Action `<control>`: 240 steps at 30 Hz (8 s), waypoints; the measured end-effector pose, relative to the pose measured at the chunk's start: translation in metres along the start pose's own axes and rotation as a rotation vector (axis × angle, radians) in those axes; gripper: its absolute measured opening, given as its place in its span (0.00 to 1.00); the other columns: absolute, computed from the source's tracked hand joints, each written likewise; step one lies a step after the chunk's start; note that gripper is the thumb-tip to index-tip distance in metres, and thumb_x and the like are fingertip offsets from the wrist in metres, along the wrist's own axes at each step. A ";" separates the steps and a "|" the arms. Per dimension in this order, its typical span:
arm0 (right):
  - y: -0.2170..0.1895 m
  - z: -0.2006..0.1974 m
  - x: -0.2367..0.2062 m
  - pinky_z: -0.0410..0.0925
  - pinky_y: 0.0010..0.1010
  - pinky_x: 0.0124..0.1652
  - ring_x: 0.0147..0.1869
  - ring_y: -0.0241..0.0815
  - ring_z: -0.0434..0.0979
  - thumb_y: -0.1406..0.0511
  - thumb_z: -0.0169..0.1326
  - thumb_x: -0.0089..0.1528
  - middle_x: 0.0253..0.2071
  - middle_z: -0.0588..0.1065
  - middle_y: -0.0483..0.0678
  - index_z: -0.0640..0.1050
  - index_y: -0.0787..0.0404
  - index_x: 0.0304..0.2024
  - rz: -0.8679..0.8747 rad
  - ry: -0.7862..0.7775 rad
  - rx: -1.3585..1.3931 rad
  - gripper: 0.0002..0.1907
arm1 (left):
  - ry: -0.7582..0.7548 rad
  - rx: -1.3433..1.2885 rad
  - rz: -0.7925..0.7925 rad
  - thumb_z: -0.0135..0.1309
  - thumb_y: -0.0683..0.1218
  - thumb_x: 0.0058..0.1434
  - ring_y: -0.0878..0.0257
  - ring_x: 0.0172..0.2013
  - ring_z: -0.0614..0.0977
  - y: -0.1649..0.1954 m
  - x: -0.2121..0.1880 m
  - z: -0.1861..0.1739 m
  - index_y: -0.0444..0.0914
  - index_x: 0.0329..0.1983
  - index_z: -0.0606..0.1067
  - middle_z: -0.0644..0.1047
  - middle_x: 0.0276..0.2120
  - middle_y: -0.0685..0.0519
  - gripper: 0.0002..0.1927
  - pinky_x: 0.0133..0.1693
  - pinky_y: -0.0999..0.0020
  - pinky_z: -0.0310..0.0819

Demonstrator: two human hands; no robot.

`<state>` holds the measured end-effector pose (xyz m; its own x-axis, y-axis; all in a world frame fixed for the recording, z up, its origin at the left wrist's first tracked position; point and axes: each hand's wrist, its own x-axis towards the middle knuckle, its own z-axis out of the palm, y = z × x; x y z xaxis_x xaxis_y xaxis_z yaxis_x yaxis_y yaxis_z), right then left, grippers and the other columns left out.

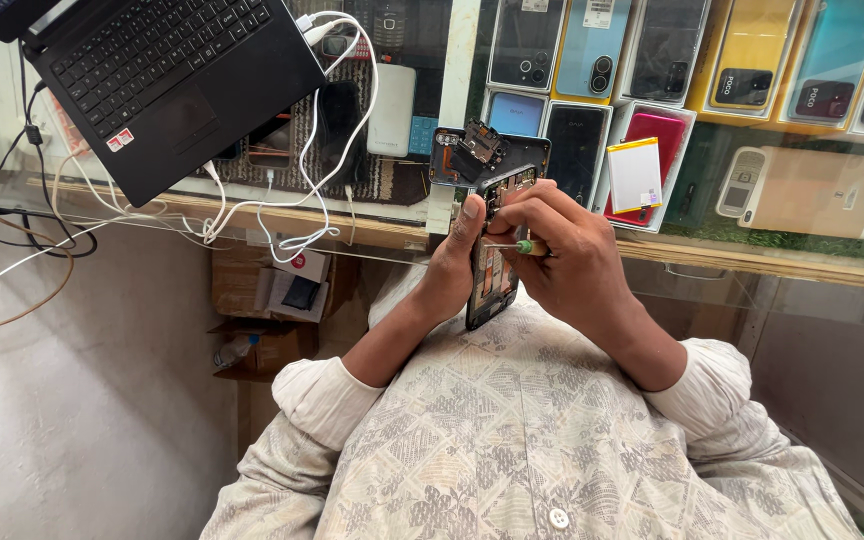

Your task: The person disassembles a smartphone using a screwdriver, removes the back cover, detaches internal components, and replaces the battery. The person then reassembles the device.

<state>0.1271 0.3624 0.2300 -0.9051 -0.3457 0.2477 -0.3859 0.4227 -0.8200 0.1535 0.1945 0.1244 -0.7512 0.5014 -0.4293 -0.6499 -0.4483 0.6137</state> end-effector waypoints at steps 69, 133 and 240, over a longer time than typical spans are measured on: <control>0.014 0.016 -0.021 0.54 0.17 0.20 0.20 0.25 0.63 0.66 0.57 0.68 0.28 0.74 0.48 0.74 0.63 0.39 0.716 -0.102 1.384 0.07 | 0.022 0.672 0.648 0.24 0.79 0.72 0.58 0.63 0.72 0.044 -0.027 0.051 0.38 0.77 0.56 0.64 0.70 0.46 0.48 0.66 0.59 0.72; 0.020 0.015 -0.024 0.59 0.16 0.20 0.20 0.25 0.68 0.71 0.54 0.66 0.25 0.74 0.43 0.78 0.70 0.39 0.711 -0.117 1.357 0.05 | 0.173 1.293 0.930 0.27 0.82 0.66 0.55 0.52 0.73 0.052 -0.027 0.041 0.37 0.78 0.57 0.70 0.53 0.48 0.55 0.57 0.56 0.68; -0.024 -0.034 -0.059 0.56 0.14 0.26 0.29 0.20 0.66 0.66 0.61 0.67 0.31 0.76 0.38 0.77 0.68 0.52 0.353 0.220 0.867 0.14 | 0.017 0.146 0.436 0.50 0.44 0.72 0.70 0.44 0.79 0.022 -0.069 0.089 0.32 0.55 0.73 0.80 0.44 0.53 0.12 0.49 0.74 0.75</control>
<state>0.1836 0.4011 0.2530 -0.9911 -0.1151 -0.0673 0.1015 -0.3248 -0.9403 0.2007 0.2156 0.2262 -0.9533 0.2769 -0.1203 -0.2509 -0.5051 0.8258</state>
